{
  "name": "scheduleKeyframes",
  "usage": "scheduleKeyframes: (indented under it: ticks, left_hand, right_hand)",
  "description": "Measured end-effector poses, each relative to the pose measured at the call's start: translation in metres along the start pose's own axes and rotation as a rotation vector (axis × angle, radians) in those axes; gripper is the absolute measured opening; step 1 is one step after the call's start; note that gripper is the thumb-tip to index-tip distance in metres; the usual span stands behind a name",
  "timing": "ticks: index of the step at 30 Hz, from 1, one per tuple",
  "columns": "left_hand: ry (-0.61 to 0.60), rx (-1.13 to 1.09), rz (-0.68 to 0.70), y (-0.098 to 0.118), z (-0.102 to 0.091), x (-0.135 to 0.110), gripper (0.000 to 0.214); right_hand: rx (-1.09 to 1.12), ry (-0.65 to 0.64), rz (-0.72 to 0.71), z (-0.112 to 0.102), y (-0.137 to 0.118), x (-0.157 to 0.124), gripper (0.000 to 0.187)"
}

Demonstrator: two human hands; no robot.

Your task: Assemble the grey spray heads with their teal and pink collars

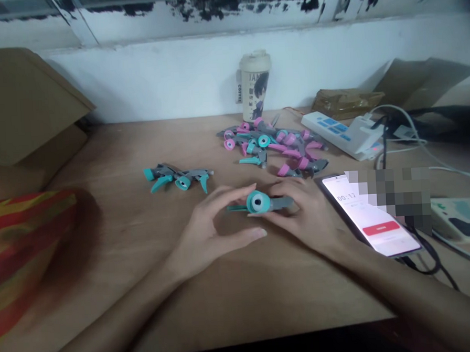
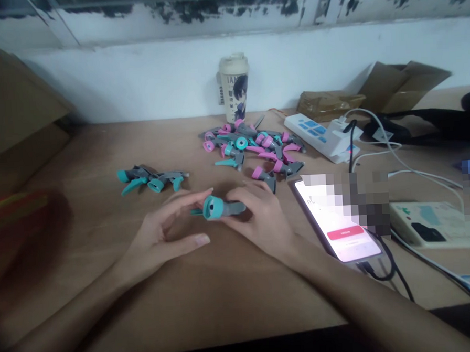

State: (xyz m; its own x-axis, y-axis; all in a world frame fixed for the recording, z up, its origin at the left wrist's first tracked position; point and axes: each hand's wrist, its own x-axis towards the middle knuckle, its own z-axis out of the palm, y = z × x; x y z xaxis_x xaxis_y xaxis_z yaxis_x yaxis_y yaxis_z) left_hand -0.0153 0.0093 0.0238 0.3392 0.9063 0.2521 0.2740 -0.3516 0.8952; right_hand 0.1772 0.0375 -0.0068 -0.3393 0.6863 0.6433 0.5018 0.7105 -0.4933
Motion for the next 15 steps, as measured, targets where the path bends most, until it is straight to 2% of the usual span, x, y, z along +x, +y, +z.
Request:
scheduleKeyframes:
  ticks: [2, 4, 8, 15]
  left_hand:
    - [0.032, 0.078, -0.011, 0.000, 0.001, -0.001, 0.043]
    - [0.000, 0.066, -0.073, -0.001, 0.001, -0.002, 0.036]
    - [-0.110, -0.047, -0.142, -0.002, -0.002, 0.001, 0.028]
    - [-0.178, 0.024, -0.119, -0.012, -0.009, 0.004, 0.031]
  right_hand:
    - [-0.121, 0.026, -0.116, 0.000, -0.001, 0.000, 0.007]
    - [-0.154, 0.011, -0.168, 0.001, 0.000, -0.002, 0.004]
    - [-0.154, -0.056, -0.153, 0.005, 0.005, -0.005, 0.010]
    - [-0.193, -0.233, -0.207, 0.006, 0.009, -0.006, 0.010]
